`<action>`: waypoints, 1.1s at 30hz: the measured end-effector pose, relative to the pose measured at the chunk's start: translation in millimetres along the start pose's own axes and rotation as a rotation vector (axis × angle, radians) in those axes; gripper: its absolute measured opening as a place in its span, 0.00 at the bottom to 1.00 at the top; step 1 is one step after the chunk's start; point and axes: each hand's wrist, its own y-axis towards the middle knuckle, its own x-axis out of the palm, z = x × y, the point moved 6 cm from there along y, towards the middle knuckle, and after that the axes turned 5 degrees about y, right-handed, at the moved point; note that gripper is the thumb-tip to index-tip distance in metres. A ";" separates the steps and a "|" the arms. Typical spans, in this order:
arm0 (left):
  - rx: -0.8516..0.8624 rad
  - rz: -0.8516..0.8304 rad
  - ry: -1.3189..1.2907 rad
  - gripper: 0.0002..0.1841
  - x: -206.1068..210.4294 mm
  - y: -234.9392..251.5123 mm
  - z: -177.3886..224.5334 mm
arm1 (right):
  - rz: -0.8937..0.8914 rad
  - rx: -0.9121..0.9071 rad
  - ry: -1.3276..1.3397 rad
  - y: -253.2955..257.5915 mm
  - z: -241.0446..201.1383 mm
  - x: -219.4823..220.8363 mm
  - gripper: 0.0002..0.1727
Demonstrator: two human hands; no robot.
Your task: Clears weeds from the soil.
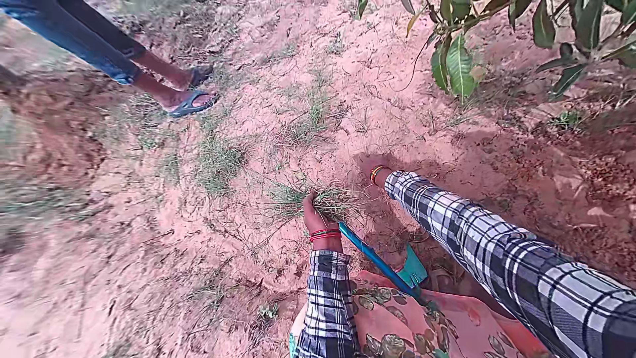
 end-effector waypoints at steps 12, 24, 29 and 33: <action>-0.115 0.017 0.120 0.11 8.3 -3.7 -25.9 | -0.075 0.199 0.212 -58.0 34.3 3.1 0.22; -0.131 0.006 0.099 0.11 2.7 0.2 -34.8 | 0.307 0.210 0.933 -159.7 60.8 37.4 0.23; -0.159 -0.008 0.082 0.11 7.5 -11.7 -31.3 | 0.103 0.128 0.393 -105.3 50.2 9.6 0.26; -0.127 0.011 0.112 0.13 11.7 -11.0 -28.1 | -0.063 0.371 0.294 -76.0 50.0 -9.3 0.27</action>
